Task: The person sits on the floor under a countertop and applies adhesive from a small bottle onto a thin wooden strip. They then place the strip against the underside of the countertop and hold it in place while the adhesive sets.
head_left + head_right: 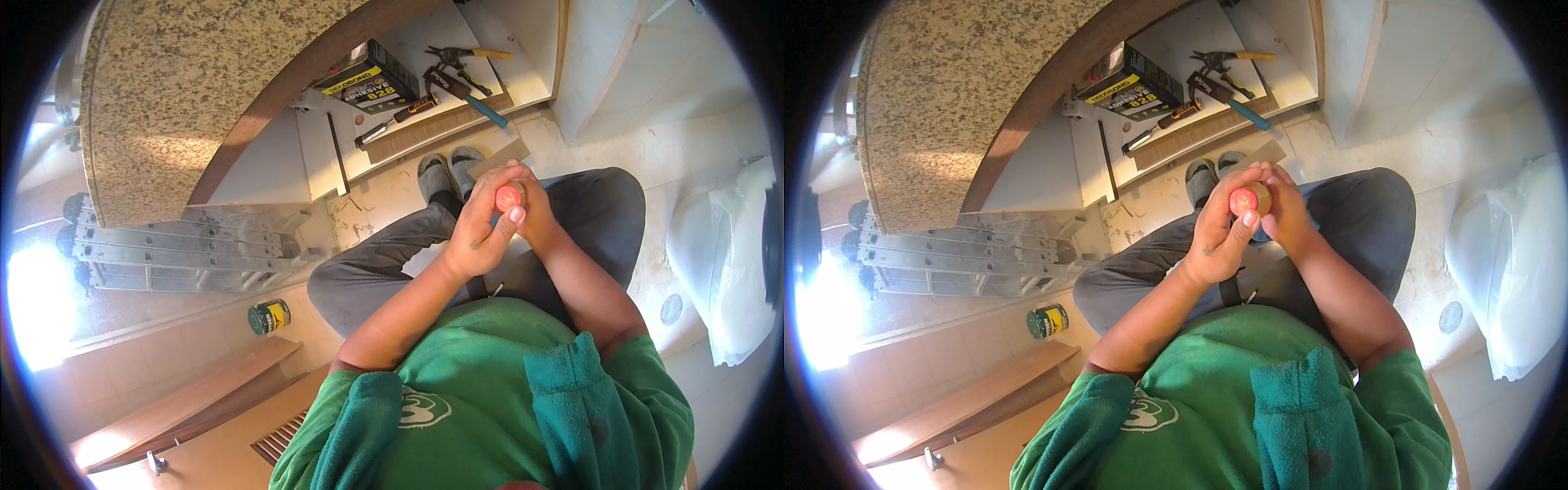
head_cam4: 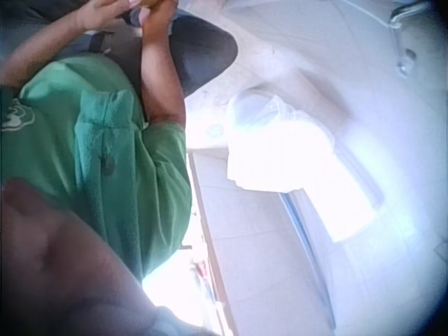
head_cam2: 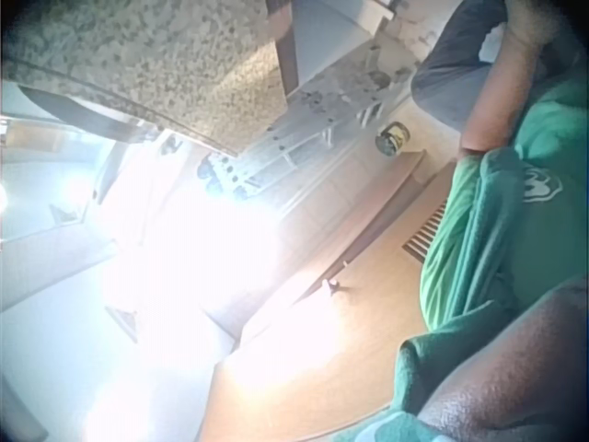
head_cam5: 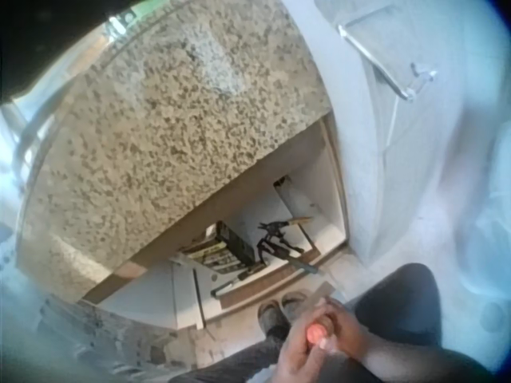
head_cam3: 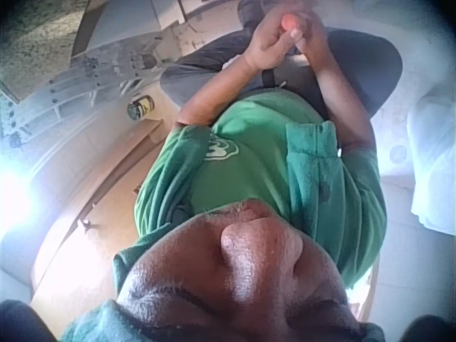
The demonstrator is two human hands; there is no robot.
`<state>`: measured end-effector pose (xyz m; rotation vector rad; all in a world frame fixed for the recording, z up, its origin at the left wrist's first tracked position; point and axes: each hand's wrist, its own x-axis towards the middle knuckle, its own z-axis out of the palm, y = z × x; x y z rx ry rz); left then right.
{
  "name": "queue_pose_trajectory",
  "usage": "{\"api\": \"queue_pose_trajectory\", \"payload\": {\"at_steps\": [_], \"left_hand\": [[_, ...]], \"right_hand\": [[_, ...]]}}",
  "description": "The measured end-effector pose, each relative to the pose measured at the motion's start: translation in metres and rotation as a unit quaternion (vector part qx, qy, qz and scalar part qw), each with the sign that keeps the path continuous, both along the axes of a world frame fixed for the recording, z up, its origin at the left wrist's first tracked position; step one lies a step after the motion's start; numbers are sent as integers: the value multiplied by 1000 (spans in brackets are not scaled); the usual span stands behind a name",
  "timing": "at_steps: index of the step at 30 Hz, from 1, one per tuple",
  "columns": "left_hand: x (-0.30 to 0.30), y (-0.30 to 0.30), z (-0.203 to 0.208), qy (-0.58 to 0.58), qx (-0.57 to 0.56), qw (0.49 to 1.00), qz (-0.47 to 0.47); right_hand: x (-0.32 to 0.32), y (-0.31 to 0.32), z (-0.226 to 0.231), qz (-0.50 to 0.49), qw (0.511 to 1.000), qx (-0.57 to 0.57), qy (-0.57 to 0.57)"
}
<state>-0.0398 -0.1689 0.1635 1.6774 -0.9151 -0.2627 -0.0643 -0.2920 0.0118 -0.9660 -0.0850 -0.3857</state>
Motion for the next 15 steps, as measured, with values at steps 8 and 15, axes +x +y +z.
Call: {"api": "queue_pose_trajectory", "payload": {"at_steps": [8,15], "left_hand": [[0,-1,-4,38,-22,999,17],[-3,-1,-5,74,-17,997,28]], "right_hand": [[-4,-13,-1,-70,819,-569,38],[-7,-14,2,-91,760,-643,16]]}}
